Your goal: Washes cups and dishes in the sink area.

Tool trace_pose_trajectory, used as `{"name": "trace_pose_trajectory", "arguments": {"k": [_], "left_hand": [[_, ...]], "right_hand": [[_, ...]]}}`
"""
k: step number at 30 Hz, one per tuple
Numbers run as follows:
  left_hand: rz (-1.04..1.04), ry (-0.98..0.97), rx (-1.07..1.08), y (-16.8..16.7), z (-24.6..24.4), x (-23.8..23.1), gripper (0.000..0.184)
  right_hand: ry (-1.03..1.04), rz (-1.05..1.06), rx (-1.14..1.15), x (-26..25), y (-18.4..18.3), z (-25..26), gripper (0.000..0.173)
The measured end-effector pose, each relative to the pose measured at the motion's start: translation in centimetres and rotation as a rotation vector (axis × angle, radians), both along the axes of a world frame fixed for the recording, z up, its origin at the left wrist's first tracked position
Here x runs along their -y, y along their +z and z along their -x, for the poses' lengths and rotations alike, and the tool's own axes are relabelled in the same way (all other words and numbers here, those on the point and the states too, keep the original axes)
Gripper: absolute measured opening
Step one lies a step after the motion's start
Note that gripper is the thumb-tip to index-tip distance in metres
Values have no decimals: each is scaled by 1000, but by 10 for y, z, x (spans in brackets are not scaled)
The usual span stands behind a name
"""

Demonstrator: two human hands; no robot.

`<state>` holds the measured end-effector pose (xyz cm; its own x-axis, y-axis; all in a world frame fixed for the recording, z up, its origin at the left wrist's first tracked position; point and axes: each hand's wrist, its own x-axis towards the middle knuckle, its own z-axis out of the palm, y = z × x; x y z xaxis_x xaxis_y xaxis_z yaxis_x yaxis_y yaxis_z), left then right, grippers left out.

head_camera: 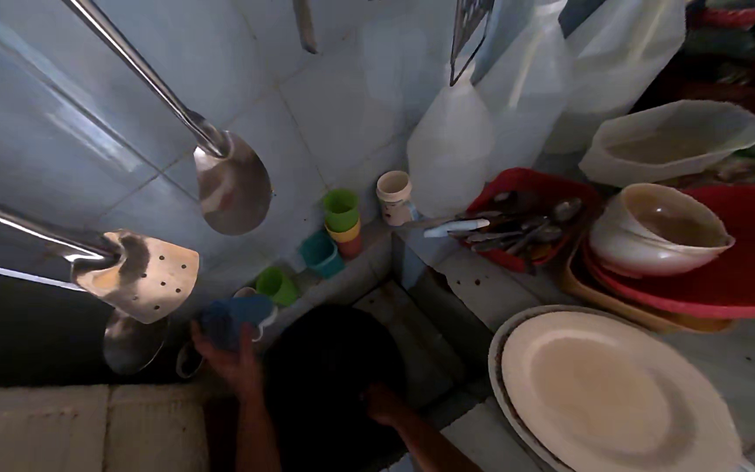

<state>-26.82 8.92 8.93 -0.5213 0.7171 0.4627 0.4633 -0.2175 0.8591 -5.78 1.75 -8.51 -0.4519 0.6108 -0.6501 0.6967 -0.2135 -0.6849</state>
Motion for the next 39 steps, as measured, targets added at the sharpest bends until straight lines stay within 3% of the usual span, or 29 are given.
{"name": "trace_pose_trajectory", "arguments": {"k": [2,6,10,12,16,20,22,26,29,33,36,39], "left_hand": [[-68,122,-173,1,13,-23,97],[143,222,-218,-17,28,-50,95],[116,249,-527,-15,3,-53,86],[116,104,-627,-9,-31,-55,71],[394,-286,-882,-14,-92,-88,57],[525,-319,-978,-39,-110,-114,42],[493,-282,-961,-41,-109,-102,32],[415,-265,-874,-67,-86,-35,29],[798,-284,-875,-92,-51,10,35],[1292,-358,-1050,-120,-22,24,36],[1401,-484,-1177,-139,-26,17,30],[1265,-573,-1291,-153,-49,-2,27]], "right_hand": [[-20,12,6,0,-1,-1,38],[-25,26,-12,0,-1,-2,39],[-22,42,-10,0,0,-2,40],[-15,40,-3,0,0,-1,40],[48,24,5,-3,3,-3,36],[31,-12,-5,-1,3,-3,35],[28,-11,-14,-2,3,-4,37],[-43,26,-47,-1,-3,-1,40],[-103,35,-2,-2,2,0,42],[-321,-52,-22,-5,13,0,44],[-508,-151,-56,-10,34,-7,37],[-653,-250,-5,-12,36,-9,35]]}}
